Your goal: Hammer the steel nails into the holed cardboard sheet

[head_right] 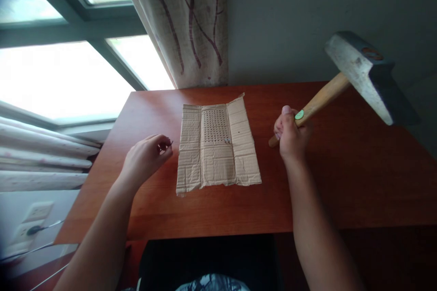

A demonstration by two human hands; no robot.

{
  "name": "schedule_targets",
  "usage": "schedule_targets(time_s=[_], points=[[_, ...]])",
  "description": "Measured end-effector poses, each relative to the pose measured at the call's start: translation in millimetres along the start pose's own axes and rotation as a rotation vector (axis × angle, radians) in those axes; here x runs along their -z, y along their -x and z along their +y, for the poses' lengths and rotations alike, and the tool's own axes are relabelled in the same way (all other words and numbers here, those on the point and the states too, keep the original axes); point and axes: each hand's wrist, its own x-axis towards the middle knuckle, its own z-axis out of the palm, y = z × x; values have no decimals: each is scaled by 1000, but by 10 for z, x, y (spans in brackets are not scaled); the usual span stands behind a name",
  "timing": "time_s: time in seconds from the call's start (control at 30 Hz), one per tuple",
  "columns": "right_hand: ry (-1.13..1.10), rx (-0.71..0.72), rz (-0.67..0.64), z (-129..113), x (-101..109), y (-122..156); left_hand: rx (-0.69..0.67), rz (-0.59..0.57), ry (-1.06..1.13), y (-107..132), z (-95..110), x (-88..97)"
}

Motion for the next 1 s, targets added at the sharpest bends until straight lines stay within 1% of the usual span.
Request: schedule_targets(time_s=[0.07,0.17,0.23,0.27,0.37,0.47,0.53,0.6,0.67,0.77,0.87,1.0], points=[[-10,-2,1,-7,-3,0,-19,70,196,23,0,45],[-25,-7,-3,-32,-10,0,-64,129,624,42,73,137],[-29,-6,-6,-46,-13,0,-112,111,891,45,195,205],[-30,-4,-8,-51,-13,0,-130,86,989,45,276,237],[-34,5,-14,-54,-9,1,-177,-20,1148,27,554,295],[-13,1,-21,-48,-4,2,-252,-114,1157,-25,796,278],[10,-1,-17,-44,-3,2,-310,-114,1089,-75,904,233],[28,-2,-11,-41,-4,1,-363,-71,983,-124,969,180],[28,-6,-9,-43,-7,0,-396,-22,881,-160,1000,135],[7,-18,-11,-57,-11,-1,-399,18,782,-182,1007,94],[17,-35,-11,-73,-11,1,-391,23,749,-184,997,72],[49,-35,-17,-79,-7,5,-386,12,761,-186,992,59]])
